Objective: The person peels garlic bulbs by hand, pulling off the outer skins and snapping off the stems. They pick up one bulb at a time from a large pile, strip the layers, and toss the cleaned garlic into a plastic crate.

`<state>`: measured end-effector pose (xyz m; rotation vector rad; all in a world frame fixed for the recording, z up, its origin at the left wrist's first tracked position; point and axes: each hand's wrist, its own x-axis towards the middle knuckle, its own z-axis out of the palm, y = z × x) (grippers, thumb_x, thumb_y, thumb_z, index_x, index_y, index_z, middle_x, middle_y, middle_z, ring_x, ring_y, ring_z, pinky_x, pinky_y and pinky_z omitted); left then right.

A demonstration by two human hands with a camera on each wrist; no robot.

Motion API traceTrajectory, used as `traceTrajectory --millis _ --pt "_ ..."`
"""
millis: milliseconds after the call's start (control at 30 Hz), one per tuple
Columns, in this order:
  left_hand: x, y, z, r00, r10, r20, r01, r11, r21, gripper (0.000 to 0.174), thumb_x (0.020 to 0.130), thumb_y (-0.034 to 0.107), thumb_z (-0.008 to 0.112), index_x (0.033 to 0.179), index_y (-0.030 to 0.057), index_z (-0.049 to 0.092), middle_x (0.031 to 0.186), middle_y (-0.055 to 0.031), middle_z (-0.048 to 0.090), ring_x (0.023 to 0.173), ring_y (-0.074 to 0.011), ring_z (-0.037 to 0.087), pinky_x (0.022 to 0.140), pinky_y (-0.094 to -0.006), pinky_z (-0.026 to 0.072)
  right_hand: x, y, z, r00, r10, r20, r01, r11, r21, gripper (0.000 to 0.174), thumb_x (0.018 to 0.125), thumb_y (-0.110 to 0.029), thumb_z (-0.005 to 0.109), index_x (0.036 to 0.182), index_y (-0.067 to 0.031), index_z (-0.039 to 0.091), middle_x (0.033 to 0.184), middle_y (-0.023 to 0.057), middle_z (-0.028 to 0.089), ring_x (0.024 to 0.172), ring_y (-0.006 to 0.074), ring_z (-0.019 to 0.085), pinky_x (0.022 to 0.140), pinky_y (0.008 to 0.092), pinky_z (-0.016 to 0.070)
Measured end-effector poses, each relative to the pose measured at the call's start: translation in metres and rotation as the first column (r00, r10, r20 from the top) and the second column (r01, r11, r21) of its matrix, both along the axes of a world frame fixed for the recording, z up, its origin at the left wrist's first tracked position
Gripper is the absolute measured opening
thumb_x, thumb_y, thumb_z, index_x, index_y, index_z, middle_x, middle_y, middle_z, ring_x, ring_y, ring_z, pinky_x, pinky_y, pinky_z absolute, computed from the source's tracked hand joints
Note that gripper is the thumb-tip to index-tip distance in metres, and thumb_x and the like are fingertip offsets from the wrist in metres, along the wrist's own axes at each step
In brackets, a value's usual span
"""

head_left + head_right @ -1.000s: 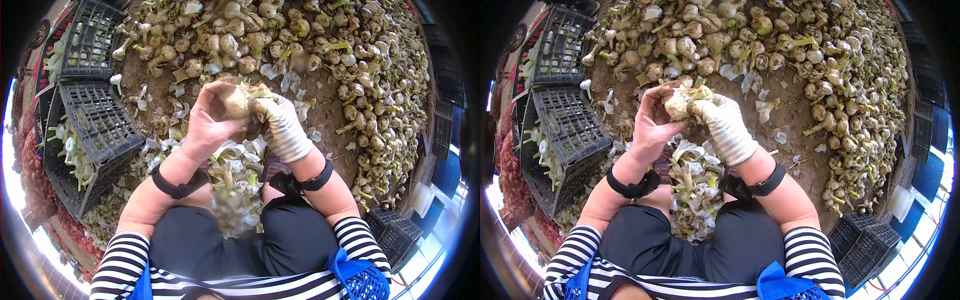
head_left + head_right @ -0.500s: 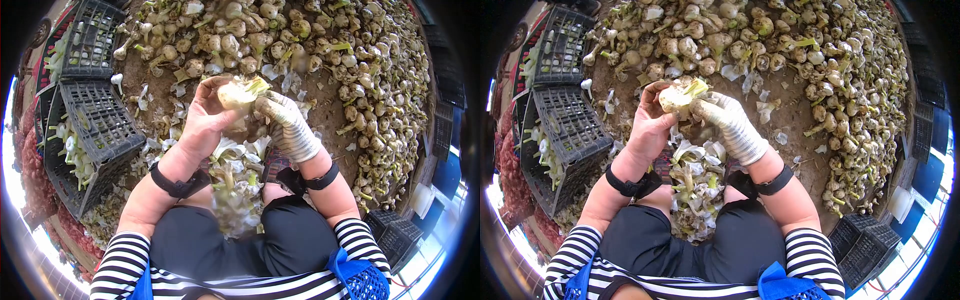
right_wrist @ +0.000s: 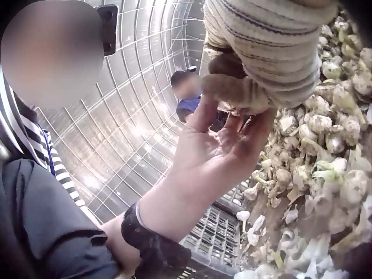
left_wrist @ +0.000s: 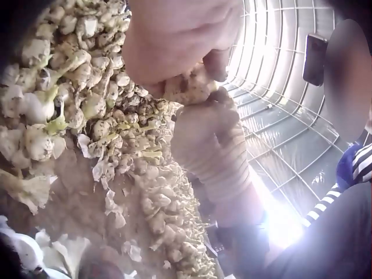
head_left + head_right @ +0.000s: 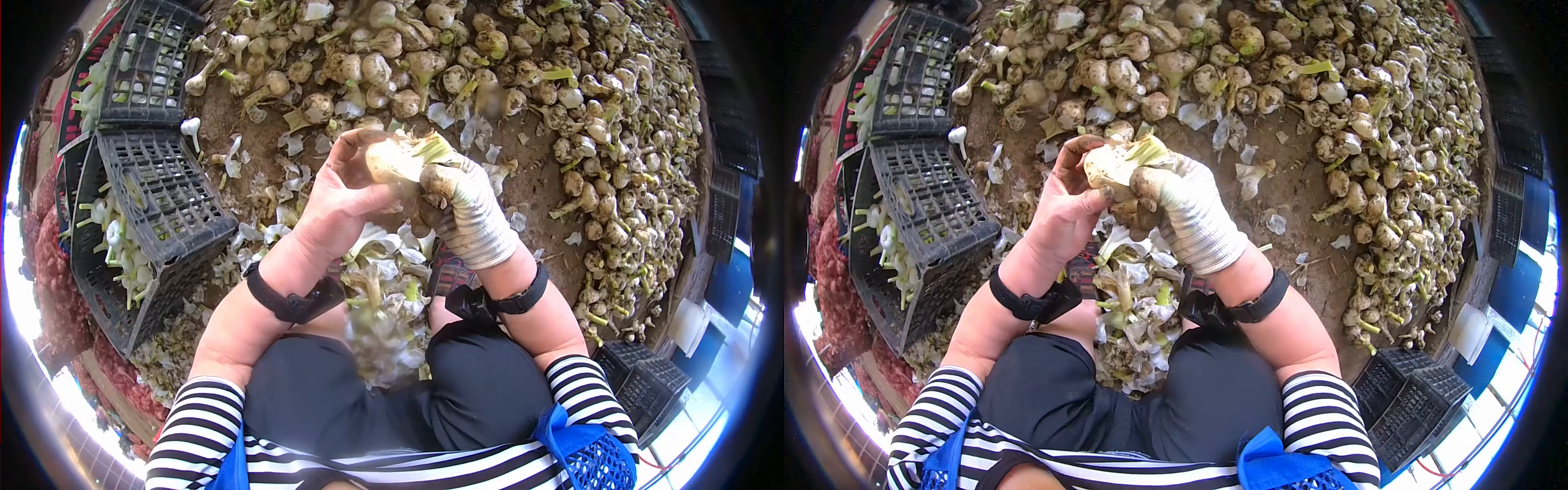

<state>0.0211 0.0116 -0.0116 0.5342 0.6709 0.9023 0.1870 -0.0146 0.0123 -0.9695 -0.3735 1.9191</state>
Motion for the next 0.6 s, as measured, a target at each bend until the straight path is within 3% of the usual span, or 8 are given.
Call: traceTrajectory --millis 100,167,233,300,400,467,533,600 --pt "-0.003 0.001 0.0 0.996 0.012 0.084 -0.001 0.991 -0.131 0.056 0.068 -0.005 0.069 0.116 0.0101 0.044 0.112 -0.0072 0.053 0.102 -0.0179 0.053 0.088 -0.0341 0.0465 -0.001 -0.003 0.001 0.993 -0.04 -0.109 0.037 0.999 -0.034 0.028 0.08 -0.014 0.058 0.104 0.0003 0.058 0.084 0.0052 0.063 0.064 0.0112 0.06 0.053 0.0226 0.0491" --pt "-0.003 0.001 0.001 0.985 0.044 0.166 -0.003 0.971 -0.238 0.055 0.068 -0.005 0.069 0.115 0.01 0.045 0.113 -0.0074 0.053 0.103 -0.018 0.053 0.089 -0.0346 0.046 0.001 0.0 0.0 1.0 -0.02 -0.004 0.02 1.0 0.003 0.028 0.08 -0.015 0.059 0.103 0.0004 0.057 0.084 0.0052 0.063 0.065 0.0111 0.061 0.053 0.0231 0.0494" --pt "-0.002 0.002 0.003 0.998 0.054 0.037 -0.056 0.997 0.051 0.056 0.068 -0.006 0.068 0.116 0.0098 0.044 0.114 -0.0073 0.052 0.105 -0.0177 0.052 0.091 -0.0343 0.0445 0.003 0.001 0.001 0.995 -0.002 0.101 -0.002 0.999 0.039 0.028 0.081 -0.017 0.06 0.102 0.0005 0.057 0.084 0.0052 0.062 0.066 0.0111 0.061 0.053 0.0236 0.0498" --pt "0.0 0.001 0.002 0.995 0.094 -0.04 -0.085 0.979 0.185 0.057 0.067 -0.008 0.068 0.115 0.0096 0.044 0.115 -0.0075 0.051 0.107 -0.0174 0.051 0.091 -0.0335 0.0437 0.004 0.001 0.005 0.982 0.007 0.19 -0.015 0.999 0.04 0.028 0.08 -0.017 0.063 0.101 0.0004 0.058 0.085 0.0048 0.062 0.07 0.0099 0.06 0.056 0.0236 0.0499" --pt "0.006 0.001 -0.002 0.969 0.187 -0.159 -0.114 0.917 0.383 0.061 0.062 -0.014 0.069 0.113 0.0088 0.043 0.12 -0.0085 0.045 0.111 -0.0169 0.047 0.093 -0.031 0.0416 0.005 0.002 0.002 0.96 0.062 0.272 -0.072 0.997 0.026 0.028 0.08 -0.017 0.066 0.101 0.0004 0.059 0.087 0.0044 0.063 0.074 0.0086 0.059 0.059 0.023 0.0495" --pt "0.005 0.0 -0.007 0.91 0.264 -0.319 -0.011 0.786 0.618 0.062 0.059 -0.015 0.069 0.111 0.008 0.043 0.124 -0.0089 0.042 0.113 -0.0174 0.045 0.094 -0.0304 0.0413 -0.001 0.001 0.002 0.941 0.017 0.339 -0.041 0.997 0.063 0.026 0.079 -0.014 0.066 0.1 0.0001 0.06 0.088 0.0039 0.063 0.073 0.0074 0.058 0.061 0.0221 0.0488" --pt "0.005 -0.001 -0.008 0.903 0.274 -0.33 0.001 0.768 0.64 0.063 0.059 -0.014 0.07 0.111 0.0074 0.043 0.125 -0.0091 0.041 0.113 -0.0178 0.046 0.094 -0.03 0.0417 -0.001 0.001 0.003 0.967 0.03 0.254 -0.04 0.999 0.036 0.026 0.08 -0.016 0.064 0.1 -0.0001 0.06 0.085 0.0038 0.063 0.068 0.0083 0.059 0.058 0.0218 0.0488" --pt "0.004 -0.002 -0.006 0.948 0.175 -0.267 -0.003 0.842 0.539 0.062 0.06 -0.015 0.069 0.112 0.0078 0.043 0.125 -0.0092 0.042 0.112 -0.0175 0.046 0.093 -0.0301 0.042 -0.004 0.001 0.008 0.977 0.024 0.212 -0.027 1.0 0.013 0.026 0.08 -0.017 0.063 0.1 -0.0002 0.06 0.084 0.0039 0.063 0.064 0.0088 0.059 0.055 0.0218 0.0487"
